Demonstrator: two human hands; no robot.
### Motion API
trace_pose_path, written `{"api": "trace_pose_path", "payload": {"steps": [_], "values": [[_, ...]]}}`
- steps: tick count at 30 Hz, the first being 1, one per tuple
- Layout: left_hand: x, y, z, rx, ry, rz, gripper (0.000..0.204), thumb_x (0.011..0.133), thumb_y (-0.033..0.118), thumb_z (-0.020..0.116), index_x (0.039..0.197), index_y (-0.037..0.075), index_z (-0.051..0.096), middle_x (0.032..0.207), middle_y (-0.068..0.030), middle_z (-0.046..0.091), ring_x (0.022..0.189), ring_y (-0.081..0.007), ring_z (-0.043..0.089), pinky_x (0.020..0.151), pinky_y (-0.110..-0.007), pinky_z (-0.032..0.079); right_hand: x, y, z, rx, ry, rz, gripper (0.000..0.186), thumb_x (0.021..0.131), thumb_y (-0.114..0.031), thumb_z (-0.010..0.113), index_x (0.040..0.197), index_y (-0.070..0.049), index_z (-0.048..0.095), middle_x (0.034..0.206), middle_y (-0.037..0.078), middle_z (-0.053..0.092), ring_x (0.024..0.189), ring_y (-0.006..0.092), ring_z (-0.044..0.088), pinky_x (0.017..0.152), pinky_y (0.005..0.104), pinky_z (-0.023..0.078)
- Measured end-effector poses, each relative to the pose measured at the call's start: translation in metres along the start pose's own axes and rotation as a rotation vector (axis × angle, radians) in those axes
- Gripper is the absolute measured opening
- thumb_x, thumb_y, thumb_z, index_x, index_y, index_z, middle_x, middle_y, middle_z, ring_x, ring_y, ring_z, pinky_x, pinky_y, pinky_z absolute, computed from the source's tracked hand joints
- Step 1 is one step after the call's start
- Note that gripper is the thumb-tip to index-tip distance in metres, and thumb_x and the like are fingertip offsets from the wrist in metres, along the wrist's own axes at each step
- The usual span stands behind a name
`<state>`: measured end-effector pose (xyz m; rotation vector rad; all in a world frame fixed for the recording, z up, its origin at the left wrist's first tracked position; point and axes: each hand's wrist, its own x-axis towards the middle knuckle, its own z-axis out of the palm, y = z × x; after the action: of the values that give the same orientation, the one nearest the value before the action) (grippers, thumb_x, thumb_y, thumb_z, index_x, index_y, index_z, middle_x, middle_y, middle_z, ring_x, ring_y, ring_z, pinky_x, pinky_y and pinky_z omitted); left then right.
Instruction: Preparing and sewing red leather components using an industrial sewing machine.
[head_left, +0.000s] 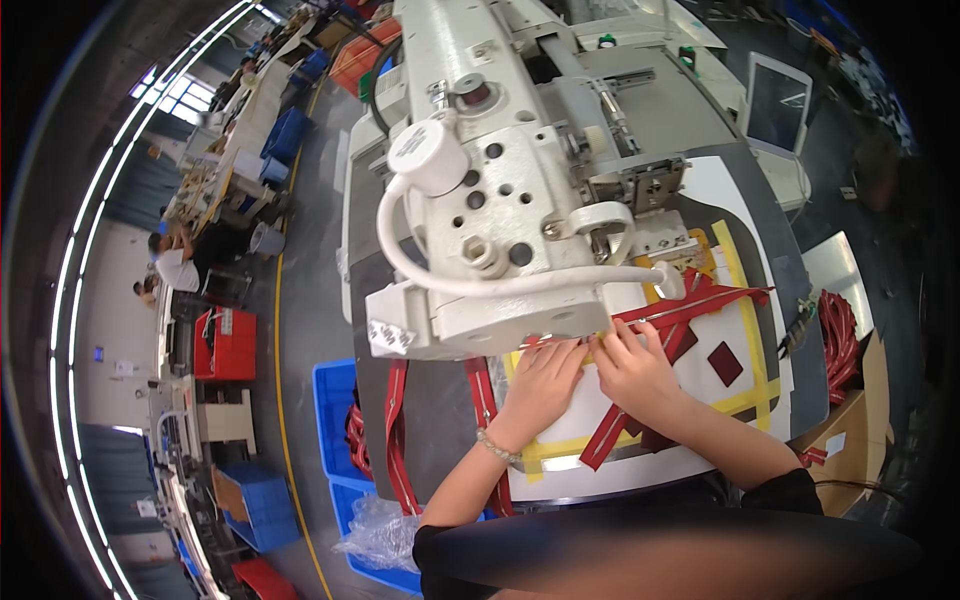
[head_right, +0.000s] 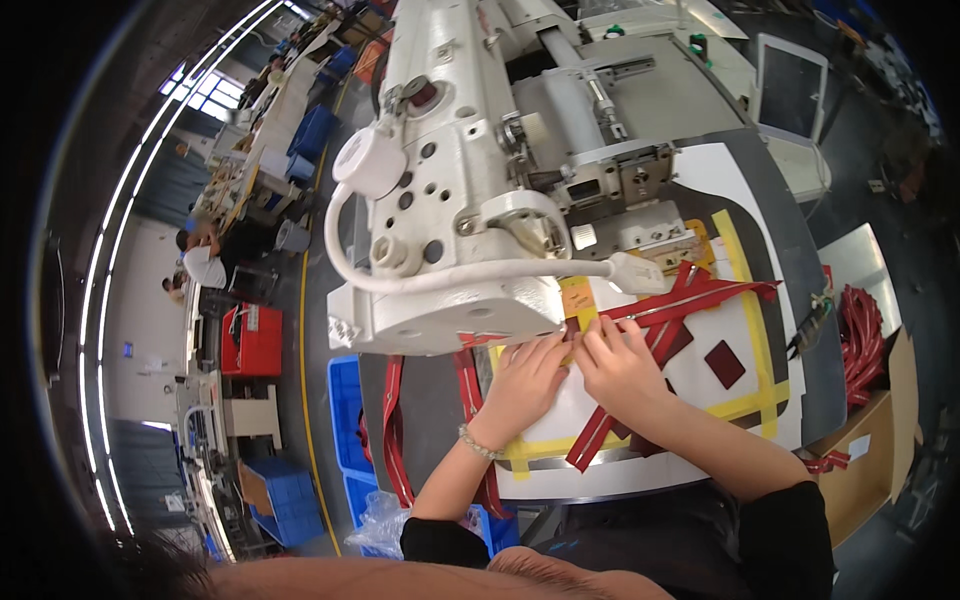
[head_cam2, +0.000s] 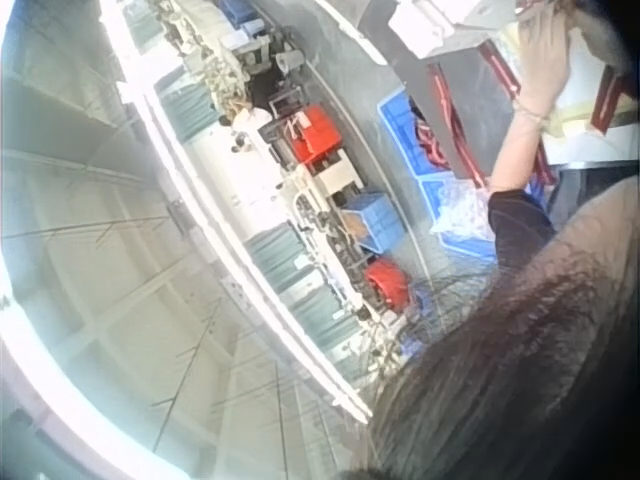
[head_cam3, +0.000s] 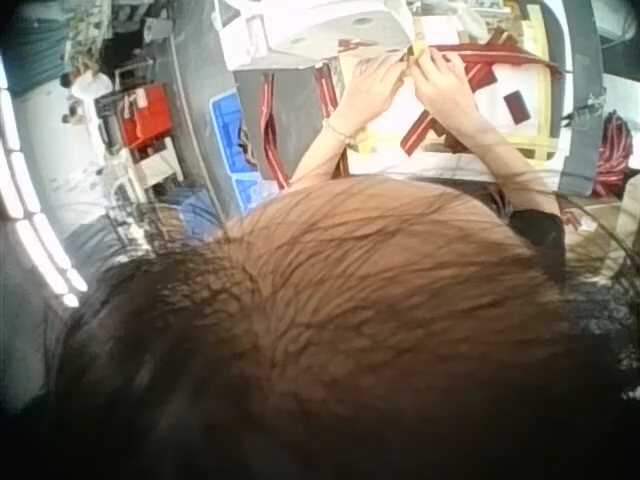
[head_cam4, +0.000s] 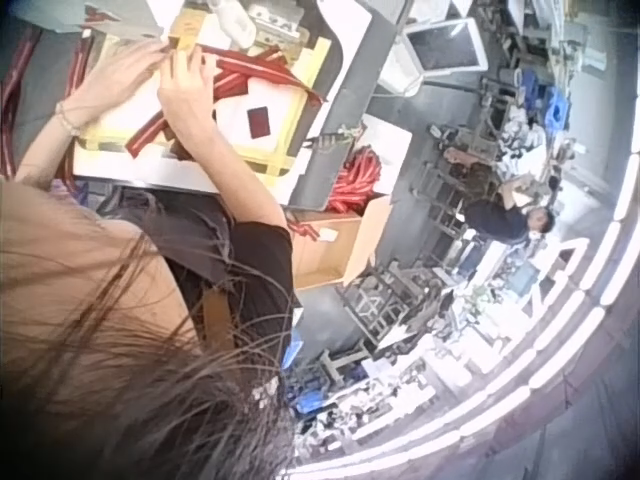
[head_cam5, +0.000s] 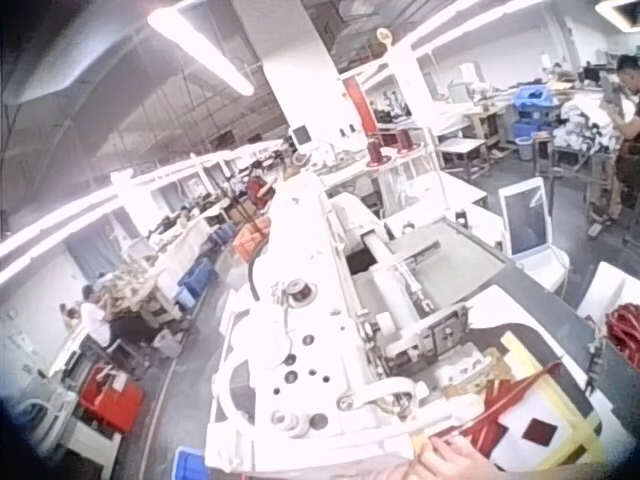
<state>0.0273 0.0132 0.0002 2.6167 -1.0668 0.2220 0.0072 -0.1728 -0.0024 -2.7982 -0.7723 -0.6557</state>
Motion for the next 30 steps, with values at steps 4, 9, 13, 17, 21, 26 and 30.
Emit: {"api": "trace_pose_path", "payload": {"steps": [4, 9, 13, 17, 21, 26, 30], "values": [[-0.001, 0.008, -0.005, 0.043, 0.051, -0.069, 0.047, 0.081, 0.018, 0.064, 0.124, 0.003, 0.053, 0.118, -0.0072, 0.057, 0.11, -0.021, 0.052, 0.095, -0.038, 0.039, 0.0, -0.002, 0.007, 0.009, 0.016, 0.023, 0.032, 0.074, -0.011, 0.06, 0.104, 0.001, 0.064, 0.105, 0.017, 0.059, 0.103, 0.0274, 0.059, 0.094, 0.042, 0.038], [-0.004, 0.016, 0.01, 0.145, 0.04, -0.159, 0.048, 0.08, 0.018, 0.064, 0.125, 0.005, 0.054, 0.122, -0.0061, 0.057, 0.114, -0.0199, 0.052, 0.096, -0.039, 0.037, 0.0, -0.005, 0.01, 0.027, 0.04, 0.031, 0.031, 0.073, -0.01, 0.062, 0.102, -0.001, 0.064, 0.105, 0.015, 0.06, 0.101, 0.0252, 0.06, 0.095, 0.043, 0.039], [-0.004, 0.013, 0.015, 0.23, 0.079, -0.083, 0.041, 0.083, 0.016, 0.059, 0.123, 0.006, 0.056, 0.12, -0.0054, 0.058, 0.109, -0.018, 0.053, 0.093, -0.04, 0.038, 0.0, -0.004, 0.007, 0.024, 0.047, 0.025, 0.032, 0.072, -0.01, 0.063, 0.103, -0.001, 0.064, 0.105, 0.015, 0.06, 0.102, 0.0249, 0.06, 0.095, 0.0439, 0.038], [-0.002, 0.003, 0.012, 0.112, 0.113, -0.059, 0.034, 0.086, 0.018, 0.057, 0.118, 0.009, 0.059, 0.116, 0.0002, 0.061, 0.104, -0.0133, 0.055, 0.086, -0.038, 0.038, 0.001, -0.002, 0.005, 0.022, 0.008, 0.013, 0.034, 0.071, -0.01, 0.064, 0.104, -0.001, 0.064, 0.109, 0.014, 0.059, 0.104, 0.0248, 0.059, 0.095, 0.0447, 0.038], [-0.001, 0.0, 0.009, 0.104, 0.093, -0.016, 0.032, 0.084, 0.014, 0.052, 0.114, 0.007, 0.058, 0.117, -0.0015, 0.058, 0.103, -0.0167, 0.055, 0.085, -0.04, 0.04, 0.0, -0.005, 0.005, 0.018, 0.004, 0.044, 0.037, 0.07, -0.011, 0.067, 0.106, -0.002, 0.064, 0.111, 0.013, 0.058, 0.106, 0.0241, 0.059, 0.096, 0.0451, 0.036], [-0.003, -0.005, 0.013, 0.137, 0.103, 0.006, 0.036, 0.085, 0.019, 0.06, 0.12, 0.011, 0.059, 0.115, 0.0005, 0.06, 0.102, -0.0144, 0.055, 0.087, -0.038, 0.038, -0.001, -0.004, 0.002, -0.016, 0.006, 0.039, 0.039, 0.069, -0.012, 0.068, 0.107, -0.003, 0.064, 0.111, 0.012, 0.057, 0.106, 0.0219, 0.059, 0.097, 0.0436, 0.034], [-0.01, 0.003, 0.015, 0.12, 0.107, -0.125, 0.043, 0.083, 0.02, 0.063, 0.123, 0.008, 0.056, 0.121, -0.008, 0.055, 0.108, -0.0222, 0.053, 0.093, -0.042, 0.037, -0.001, -0.006, 0.004, -0.044, 0.029, 0.042, 0.033, 0.072, -0.014, 0.066, 0.104, -0.005, 0.064, 0.109, 0.011, 0.059, 0.104, 0.0199, 0.059, 0.096, 0.0432, 0.033]]}}
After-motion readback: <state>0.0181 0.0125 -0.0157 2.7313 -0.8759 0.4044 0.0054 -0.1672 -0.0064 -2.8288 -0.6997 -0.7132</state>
